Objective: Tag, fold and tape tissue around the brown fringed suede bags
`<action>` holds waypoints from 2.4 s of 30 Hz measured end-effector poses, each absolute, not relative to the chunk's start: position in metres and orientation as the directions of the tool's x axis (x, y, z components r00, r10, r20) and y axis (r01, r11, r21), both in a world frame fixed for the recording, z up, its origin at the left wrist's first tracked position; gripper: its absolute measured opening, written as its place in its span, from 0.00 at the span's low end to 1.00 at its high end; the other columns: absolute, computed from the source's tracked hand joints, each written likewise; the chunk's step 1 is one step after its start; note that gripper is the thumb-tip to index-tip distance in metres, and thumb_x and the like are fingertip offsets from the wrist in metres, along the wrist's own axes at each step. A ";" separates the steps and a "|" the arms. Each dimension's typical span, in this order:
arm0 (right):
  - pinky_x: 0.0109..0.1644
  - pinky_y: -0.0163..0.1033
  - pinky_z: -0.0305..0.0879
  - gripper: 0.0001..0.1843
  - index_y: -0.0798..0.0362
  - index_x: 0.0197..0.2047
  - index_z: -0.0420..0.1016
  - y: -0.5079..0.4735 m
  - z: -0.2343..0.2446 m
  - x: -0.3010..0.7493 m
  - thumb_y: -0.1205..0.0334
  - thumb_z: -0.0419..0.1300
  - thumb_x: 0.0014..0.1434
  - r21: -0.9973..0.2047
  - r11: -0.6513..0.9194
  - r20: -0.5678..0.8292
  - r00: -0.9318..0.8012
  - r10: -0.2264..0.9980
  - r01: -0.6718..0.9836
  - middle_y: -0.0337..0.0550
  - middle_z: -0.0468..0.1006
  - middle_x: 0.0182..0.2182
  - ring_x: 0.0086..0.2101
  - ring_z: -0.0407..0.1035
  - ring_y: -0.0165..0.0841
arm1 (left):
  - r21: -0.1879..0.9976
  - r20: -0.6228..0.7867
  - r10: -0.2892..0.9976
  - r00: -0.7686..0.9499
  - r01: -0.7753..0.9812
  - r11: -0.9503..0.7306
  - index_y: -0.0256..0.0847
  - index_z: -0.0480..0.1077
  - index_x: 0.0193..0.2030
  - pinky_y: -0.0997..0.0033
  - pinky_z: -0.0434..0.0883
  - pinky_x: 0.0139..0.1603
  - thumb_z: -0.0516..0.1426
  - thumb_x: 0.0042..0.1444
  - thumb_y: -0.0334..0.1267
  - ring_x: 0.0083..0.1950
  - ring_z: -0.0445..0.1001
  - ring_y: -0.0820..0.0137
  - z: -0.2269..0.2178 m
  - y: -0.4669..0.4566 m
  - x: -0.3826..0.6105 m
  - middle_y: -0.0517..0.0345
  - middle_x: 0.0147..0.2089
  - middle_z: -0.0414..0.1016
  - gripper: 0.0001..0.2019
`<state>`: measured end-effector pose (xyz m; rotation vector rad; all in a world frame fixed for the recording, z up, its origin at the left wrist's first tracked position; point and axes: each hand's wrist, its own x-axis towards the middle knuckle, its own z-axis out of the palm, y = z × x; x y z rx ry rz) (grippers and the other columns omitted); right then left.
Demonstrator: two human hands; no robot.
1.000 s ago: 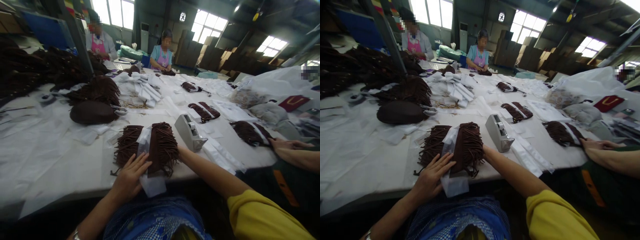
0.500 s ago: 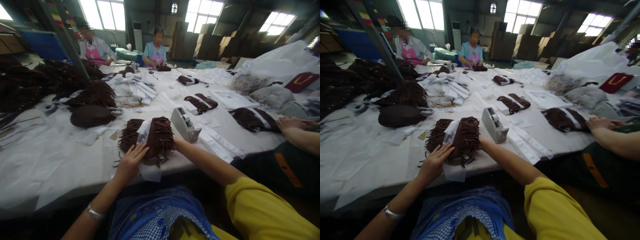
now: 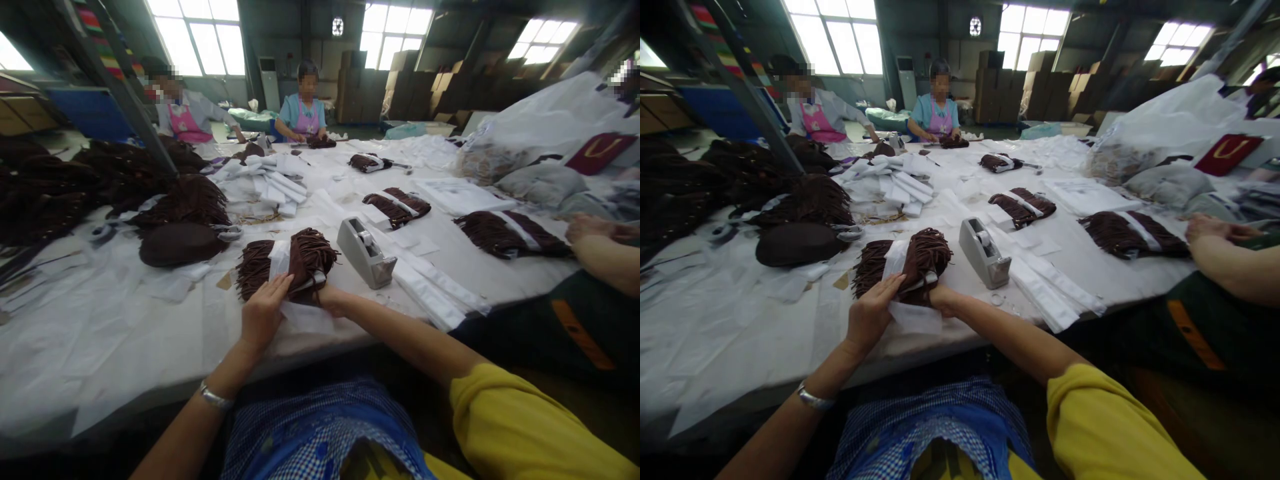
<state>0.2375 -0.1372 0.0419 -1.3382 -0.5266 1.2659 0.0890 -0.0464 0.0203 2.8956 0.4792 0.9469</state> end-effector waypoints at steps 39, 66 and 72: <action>0.51 0.45 0.61 0.03 0.51 0.41 0.72 -0.194 0.031 0.191 0.62 0.60 0.63 -0.607 -0.100 0.430 0.432 0.793 0.789 0.44 0.78 0.37 0.41 0.70 0.39 | 0.222 0.563 0.283 0.777 0.188 -0.957 0.35 0.65 0.62 0.54 0.65 0.68 0.50 0.58 0.23 0.67 0.66 0.61 -0.010 -0.063 0.088 0.45 0.64 0.70 0.25; 0.62 0.44 0.66 0.14 0.50 0.52 0.70 -0.201 0.058 0.230 0.72 0.53 0.67 -0.533 0.346 0.670 0.135 0.730 0.772 0.41 0.82 0.44 0.45 0.77 0.30 | 0.642 0.468 0.571 0.674 0.184 -0.744 0.44 0.60 0.65 0.59 0.77 0.54 0.57 0.62 0.41 0.65 0.67 0.57 0.021 -0.050 0.088 0.43 0.72 0.54 0.25; 0.61 0.40 0.67 0.14 0.51 0.52 0.71 -0.201 0.052 0.225 0.73 0.52 0.66 -0.513 0.383 0.706 0.123 0.698 0.768 0.41 0.82 0.43 0.44 0.77 0.29 | 0.523 0.398 0.576 0.714 0.340 -0.782 0.41 0.56 0.70 0.58 0.77 0.51 0.54 0.62 0.35 0.55 0.75 0.59 0.028 -0.029 0.110 0.41 0.73 0.54 0.29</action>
